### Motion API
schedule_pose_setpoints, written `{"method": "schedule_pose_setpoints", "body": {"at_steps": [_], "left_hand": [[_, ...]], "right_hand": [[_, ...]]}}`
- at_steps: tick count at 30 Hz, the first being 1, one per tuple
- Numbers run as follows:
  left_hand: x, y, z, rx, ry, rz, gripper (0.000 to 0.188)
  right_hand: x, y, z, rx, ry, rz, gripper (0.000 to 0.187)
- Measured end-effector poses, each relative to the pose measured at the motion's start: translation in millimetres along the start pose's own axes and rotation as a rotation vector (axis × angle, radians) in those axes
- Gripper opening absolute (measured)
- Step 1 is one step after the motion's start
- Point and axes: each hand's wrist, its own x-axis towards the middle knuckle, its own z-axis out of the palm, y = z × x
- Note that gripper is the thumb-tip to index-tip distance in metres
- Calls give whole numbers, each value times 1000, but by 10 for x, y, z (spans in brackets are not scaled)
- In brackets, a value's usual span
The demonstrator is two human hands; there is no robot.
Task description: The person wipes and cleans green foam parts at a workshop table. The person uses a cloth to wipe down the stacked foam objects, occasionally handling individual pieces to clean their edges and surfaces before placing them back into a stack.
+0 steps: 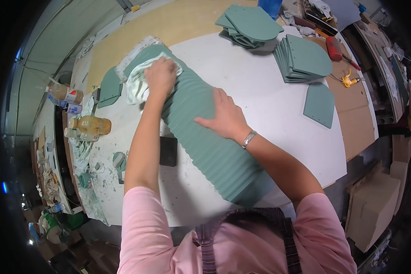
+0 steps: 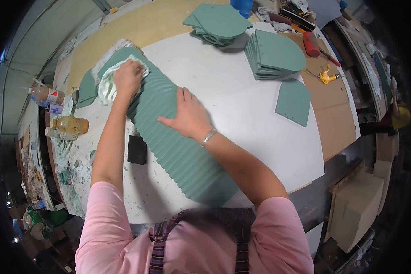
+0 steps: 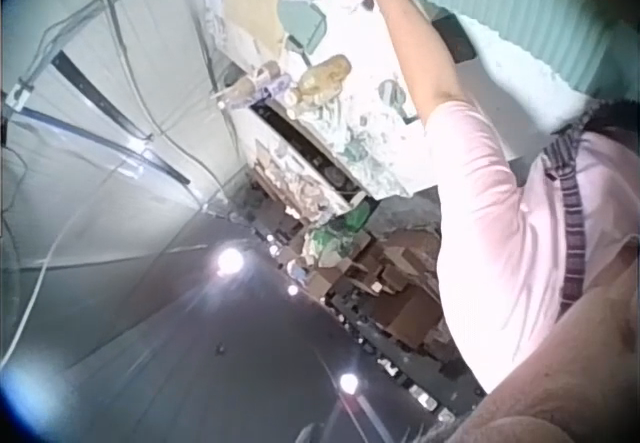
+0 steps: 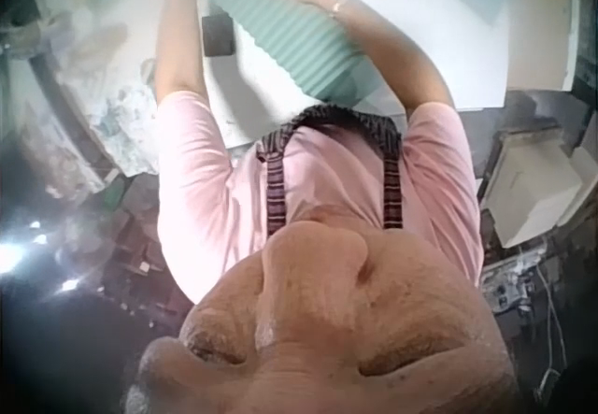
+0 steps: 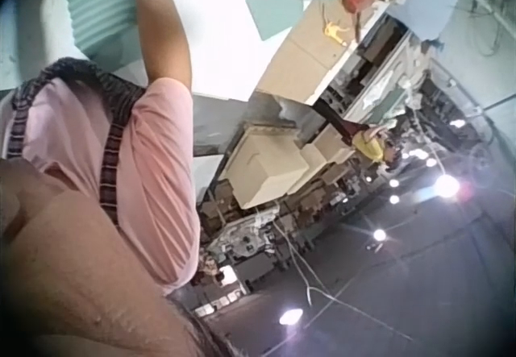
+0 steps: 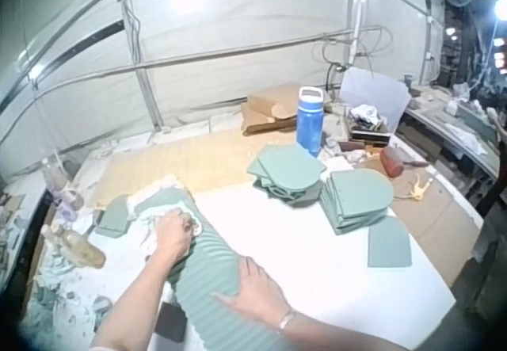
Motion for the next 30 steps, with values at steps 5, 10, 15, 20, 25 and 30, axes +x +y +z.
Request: {"method": "schedule_pose_setpoints", "body": {"at_steps": [5,10,15,20,25,30], "left_hand": [[-787,-616,-440,-120,11,-151,11],[-873,-844,-667,-100,-13,-295,11],[-422,-25,-383,-358,103,62,10],[-1052,-357,-398,-559,136,-111,9],[-819,-648,-592,-407,73,-236,14],[-178,61,-323,-439,83,-28,16]], "right_hand": [[14,-6,-51,0,-19,-2,99],[16,-19,-2,-23,-24,-5,105],[29,-89,-76,28,-103,35,105],[1,90,31,17,8,5,105],[13,-46,3,12,11,-25,96],[10,-26,1,19,6,-6,99]]}}
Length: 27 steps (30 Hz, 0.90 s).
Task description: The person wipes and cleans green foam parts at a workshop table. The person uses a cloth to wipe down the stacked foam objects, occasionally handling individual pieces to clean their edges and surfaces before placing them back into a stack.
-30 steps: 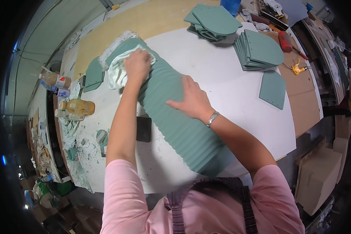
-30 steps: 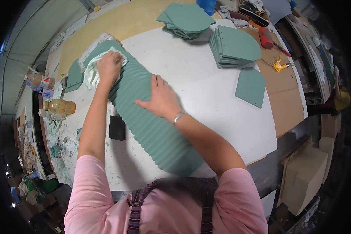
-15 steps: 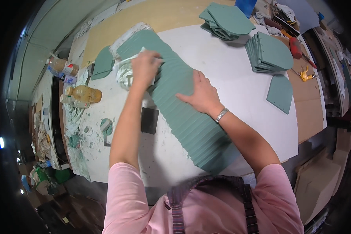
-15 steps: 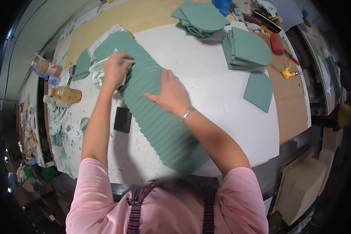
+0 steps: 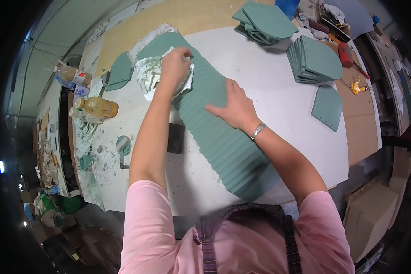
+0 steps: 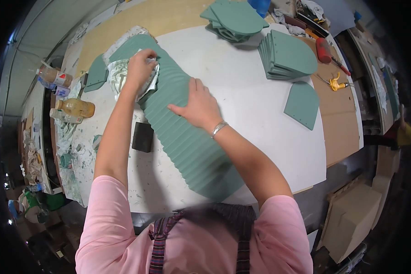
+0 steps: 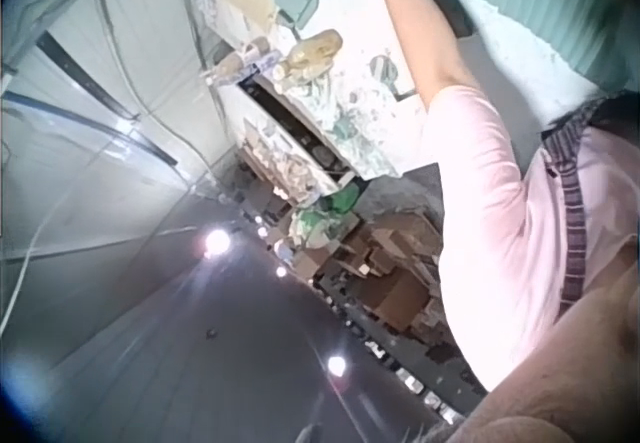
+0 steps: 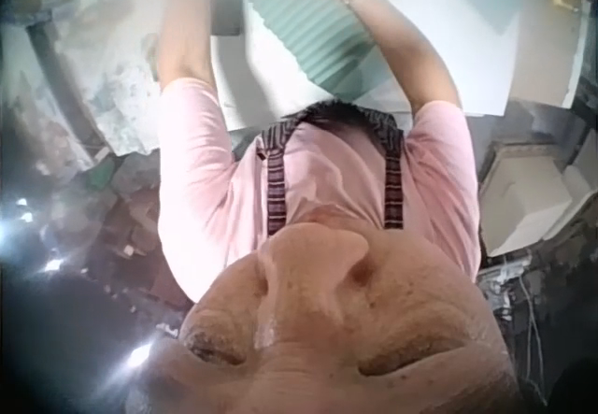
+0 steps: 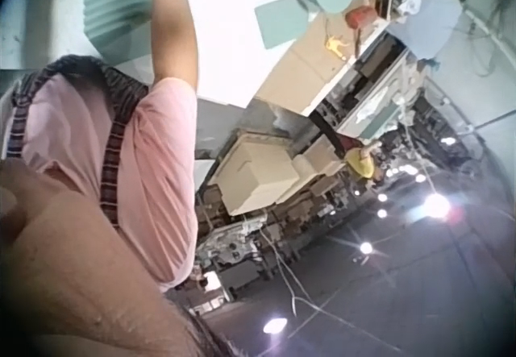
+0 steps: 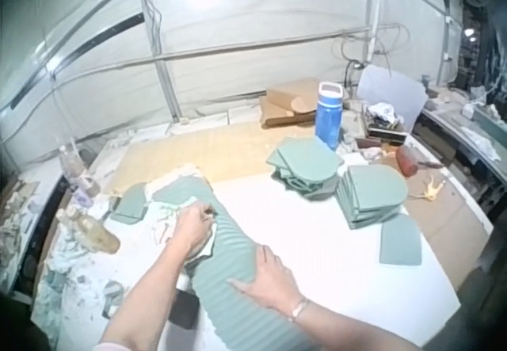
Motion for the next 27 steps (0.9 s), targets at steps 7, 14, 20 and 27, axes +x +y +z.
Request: {"method": "schedule_pose_setpoints", "body": {"at_steps": [7,14,20,27], "left_hand": [[-461,-297,-286,-5,-106,-227,13],[-154,-38,83,-10,38,-55,12],[-938,-724,-764,34,-114,-407,13],[-442,-33,-570,-182,92,-230,21]], "right_hand": [[-20,33,-38,4,-53,24,103],[8,-3,-2,-5,-44,-12,101],[-19,16,-57,1,2,-1,91],[9,-7,0,-25,-46,24,98]]}}
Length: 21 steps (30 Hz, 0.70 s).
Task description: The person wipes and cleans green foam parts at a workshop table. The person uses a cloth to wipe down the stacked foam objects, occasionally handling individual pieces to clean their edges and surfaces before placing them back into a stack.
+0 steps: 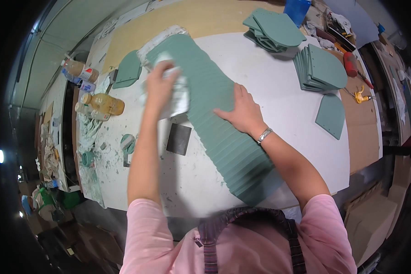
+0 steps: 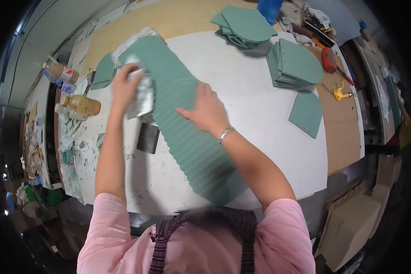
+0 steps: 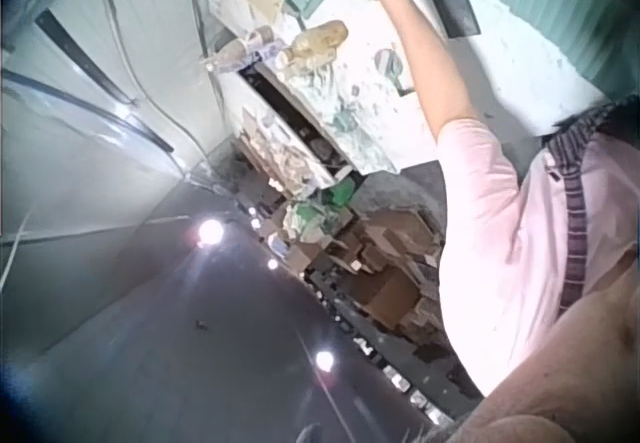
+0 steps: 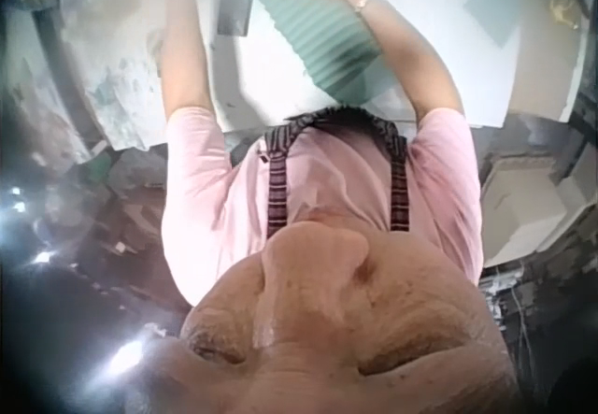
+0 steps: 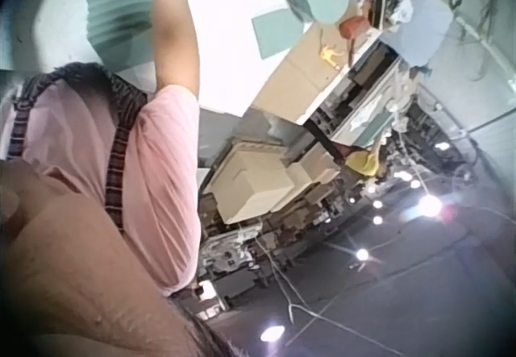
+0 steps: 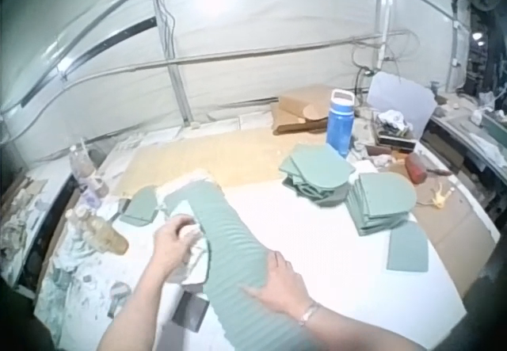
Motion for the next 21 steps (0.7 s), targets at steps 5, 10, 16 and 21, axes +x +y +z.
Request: {"method": "schedule_pose_setpoints", "body": {"at_steps": [5,10,16,21], "left_hand": [[-555,-282,135,159,-47,250,28],[-892,-590,-485,187,-153,-139,27],[-830,649,-261,-393,-35,-103,24],[-751,1003,281,-672,122,-132,21]], "right_hand": [[18,-41,-4,15,21,-24,95],[-5,-30,-9,37,-5,15,101],[-4,-45,-5,-1,-19,-1,95],[69,266,85,128,137,-113,81]]}}
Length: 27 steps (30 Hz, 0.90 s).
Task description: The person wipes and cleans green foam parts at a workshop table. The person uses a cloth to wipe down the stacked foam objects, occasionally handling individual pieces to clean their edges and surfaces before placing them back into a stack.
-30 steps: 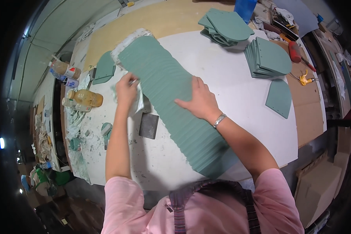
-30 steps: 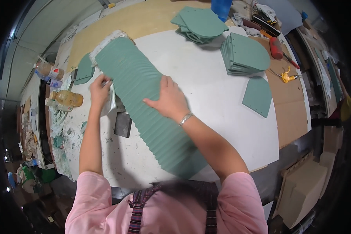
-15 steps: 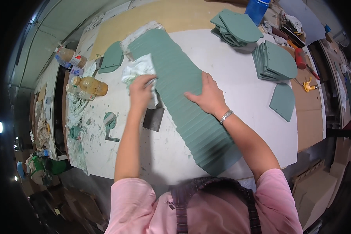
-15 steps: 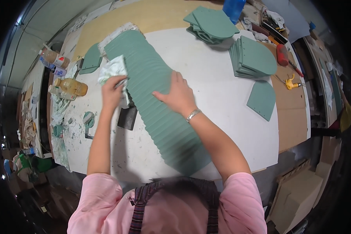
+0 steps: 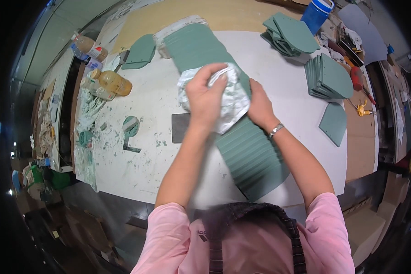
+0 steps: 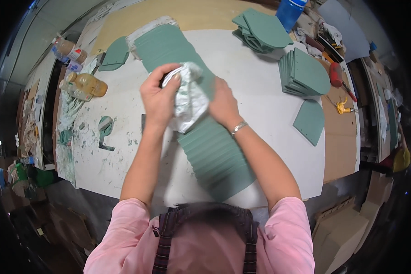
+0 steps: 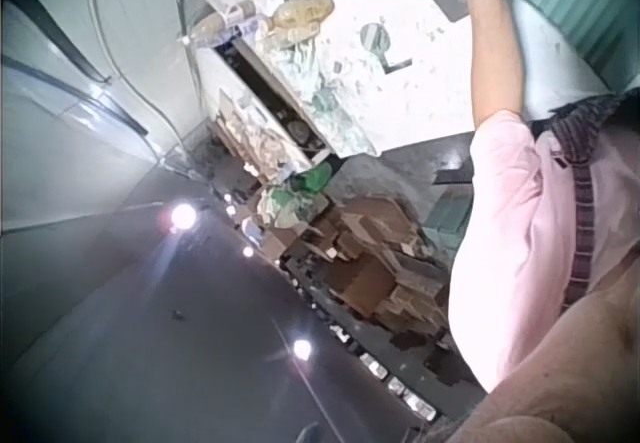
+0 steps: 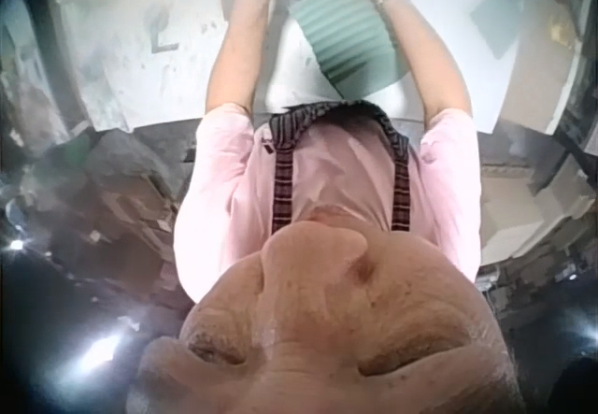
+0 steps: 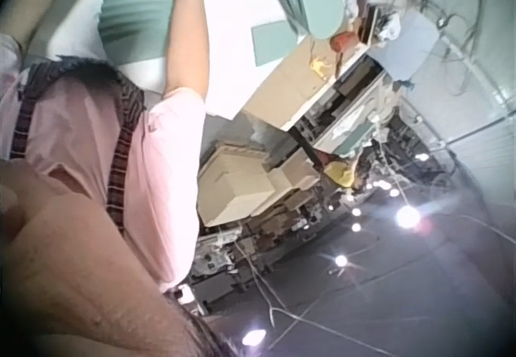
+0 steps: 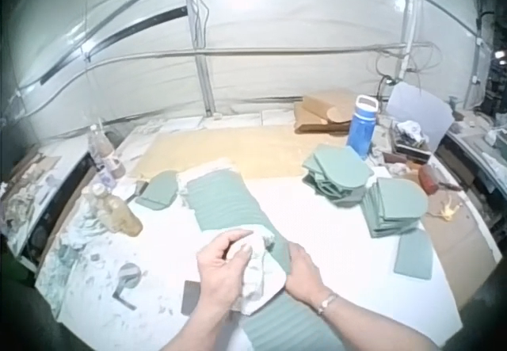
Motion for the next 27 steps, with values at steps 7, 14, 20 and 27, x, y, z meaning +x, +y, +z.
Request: {"method": "schedule_pose_setpoints", "body": {"at_steps": [7,14,20,27], "left_hand": [[-260,-39,259,-578,-72,-204,26],[-800,-32,-892,-150,74,-292,27],[-1264,-734,-2862,515,475,-299,12],[-1171,-923,-3671,1235,295,-508,18]], "right_hand": [[-521,-786,-254,1037,-27,41,57],[-650,-470,-1054,563,276,9,22],[-549,47,-1450,276,387,-47,33],[-692,-345,-562,-404,278,-136,63]]}}
